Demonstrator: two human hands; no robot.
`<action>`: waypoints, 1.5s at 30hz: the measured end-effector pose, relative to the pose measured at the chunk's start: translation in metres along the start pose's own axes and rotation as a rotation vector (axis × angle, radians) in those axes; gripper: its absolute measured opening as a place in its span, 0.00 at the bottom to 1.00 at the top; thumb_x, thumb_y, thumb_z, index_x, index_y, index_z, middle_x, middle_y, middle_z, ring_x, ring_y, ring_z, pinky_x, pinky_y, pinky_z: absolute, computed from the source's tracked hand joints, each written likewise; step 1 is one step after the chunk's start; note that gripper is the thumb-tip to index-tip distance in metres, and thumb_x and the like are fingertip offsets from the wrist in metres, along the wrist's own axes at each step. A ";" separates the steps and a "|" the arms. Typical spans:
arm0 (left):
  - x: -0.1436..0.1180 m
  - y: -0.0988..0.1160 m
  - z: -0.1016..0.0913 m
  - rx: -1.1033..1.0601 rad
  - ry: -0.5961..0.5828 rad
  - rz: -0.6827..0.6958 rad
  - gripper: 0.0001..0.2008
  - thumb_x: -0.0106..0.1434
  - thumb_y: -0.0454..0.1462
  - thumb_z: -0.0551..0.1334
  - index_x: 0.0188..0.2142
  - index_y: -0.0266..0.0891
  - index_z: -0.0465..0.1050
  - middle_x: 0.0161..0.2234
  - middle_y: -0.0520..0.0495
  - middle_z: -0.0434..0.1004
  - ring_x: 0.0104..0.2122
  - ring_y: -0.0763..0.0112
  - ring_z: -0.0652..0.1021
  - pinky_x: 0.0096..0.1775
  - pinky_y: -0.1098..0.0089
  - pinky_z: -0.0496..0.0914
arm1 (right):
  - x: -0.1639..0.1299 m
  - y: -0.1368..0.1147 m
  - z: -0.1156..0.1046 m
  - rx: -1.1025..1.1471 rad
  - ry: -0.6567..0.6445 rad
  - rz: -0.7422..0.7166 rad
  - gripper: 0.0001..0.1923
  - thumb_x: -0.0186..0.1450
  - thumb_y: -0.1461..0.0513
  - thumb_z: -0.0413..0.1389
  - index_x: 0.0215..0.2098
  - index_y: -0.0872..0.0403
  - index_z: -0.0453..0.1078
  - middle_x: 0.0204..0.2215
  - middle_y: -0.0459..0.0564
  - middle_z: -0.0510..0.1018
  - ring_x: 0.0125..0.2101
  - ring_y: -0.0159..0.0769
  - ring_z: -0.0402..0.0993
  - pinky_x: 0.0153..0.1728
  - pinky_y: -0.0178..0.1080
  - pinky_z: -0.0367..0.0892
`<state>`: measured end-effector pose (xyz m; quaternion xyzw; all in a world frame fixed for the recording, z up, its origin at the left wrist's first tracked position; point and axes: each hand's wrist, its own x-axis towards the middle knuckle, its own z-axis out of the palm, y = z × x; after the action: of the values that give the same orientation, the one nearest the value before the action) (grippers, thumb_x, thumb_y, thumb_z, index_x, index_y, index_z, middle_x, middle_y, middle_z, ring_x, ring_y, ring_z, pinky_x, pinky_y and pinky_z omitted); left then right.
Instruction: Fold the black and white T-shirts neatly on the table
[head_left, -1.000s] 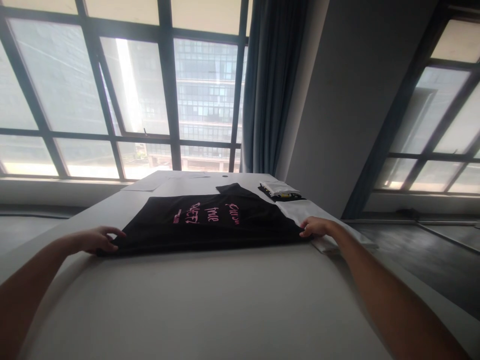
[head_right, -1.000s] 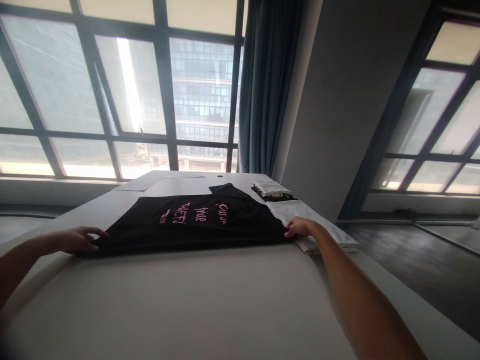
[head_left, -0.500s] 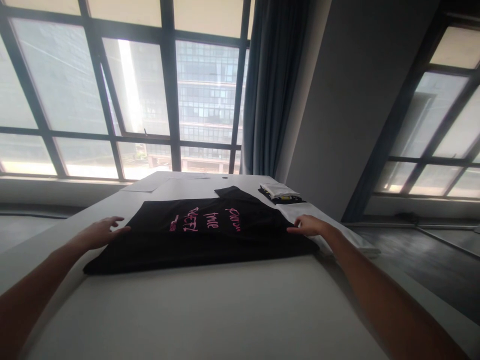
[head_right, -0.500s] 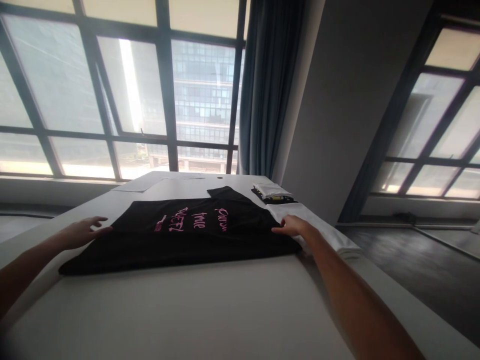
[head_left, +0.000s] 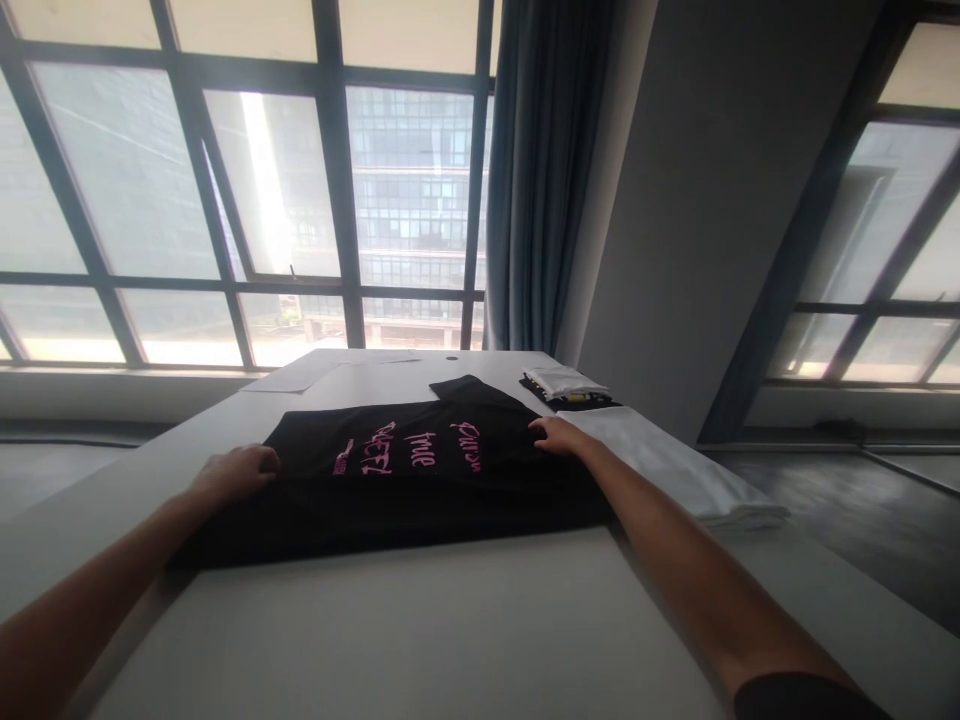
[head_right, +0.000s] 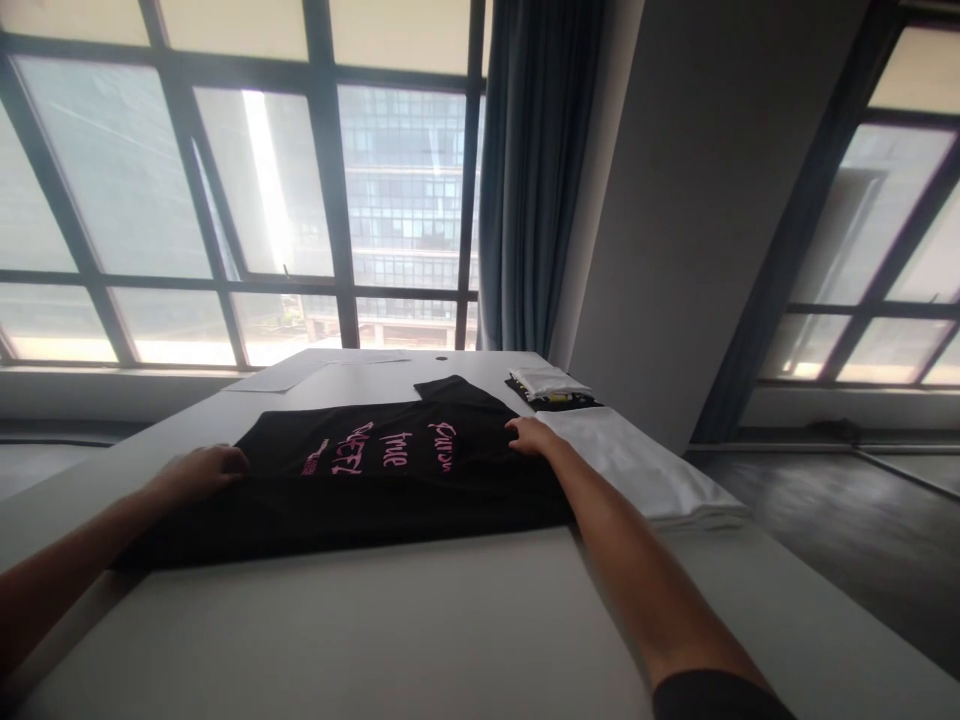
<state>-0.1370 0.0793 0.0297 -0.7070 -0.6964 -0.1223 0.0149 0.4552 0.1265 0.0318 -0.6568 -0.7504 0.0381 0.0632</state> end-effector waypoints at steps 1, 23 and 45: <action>0.005 0.017 -0.003 0.059 -0.020 0.051 0.13 0.53 0.39 0.63 0.38 0.44 0.81 0.43 0.44 0.83 0.44 0.53 0.80 0.42 0.64 0.70 | 0.003 -0.001 0.000 -0.017 0.002 0.010 0.23 0.60 0.64 0.63 0.55 0.54 0.74 0.50 0.55 0.79 0.50 0.43 0.75 0.50 0.38 0.67; 0.125 0.317 0.072 -0.541 -0.277 0.591 0.12 0.58 0.41 0.64 0.37 0.37 0.80 0.32 0.47 0.82 0.34 0.64 0.80 0.38 0.67 0.73 | 0.008 0.016 -0.020 0.256 0.173 -0.091 0.18 0.54 0.56 0.69 0.42 0.51 0.76 0.40 0.49 0.81 0.43 0.43 0.76 0.46 0.41 0.67; 0.065 0.304 0.078 -0.353 -0.094 0.562 0.21 0.63 0.43 0.62 0.55 0.40 0.73 0.55 0.38 0.74 0.52 0.55 0.76 0.54 0.62 0.69 | 0.016 0.016 0.003 0.002 -0.056 0.277 0.27 0.56 0.47 0.67 0.47 0.55 0.75 0.49 0.61 0.79 0.50 0.52 0.76 0.44 0.43 0.71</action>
<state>0.1753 0.1494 0.0120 -0.8680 -0.4420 -0.1994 -0.1070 0.4683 0.1450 0.0268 -0.7528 -0.6539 0.0655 0.0370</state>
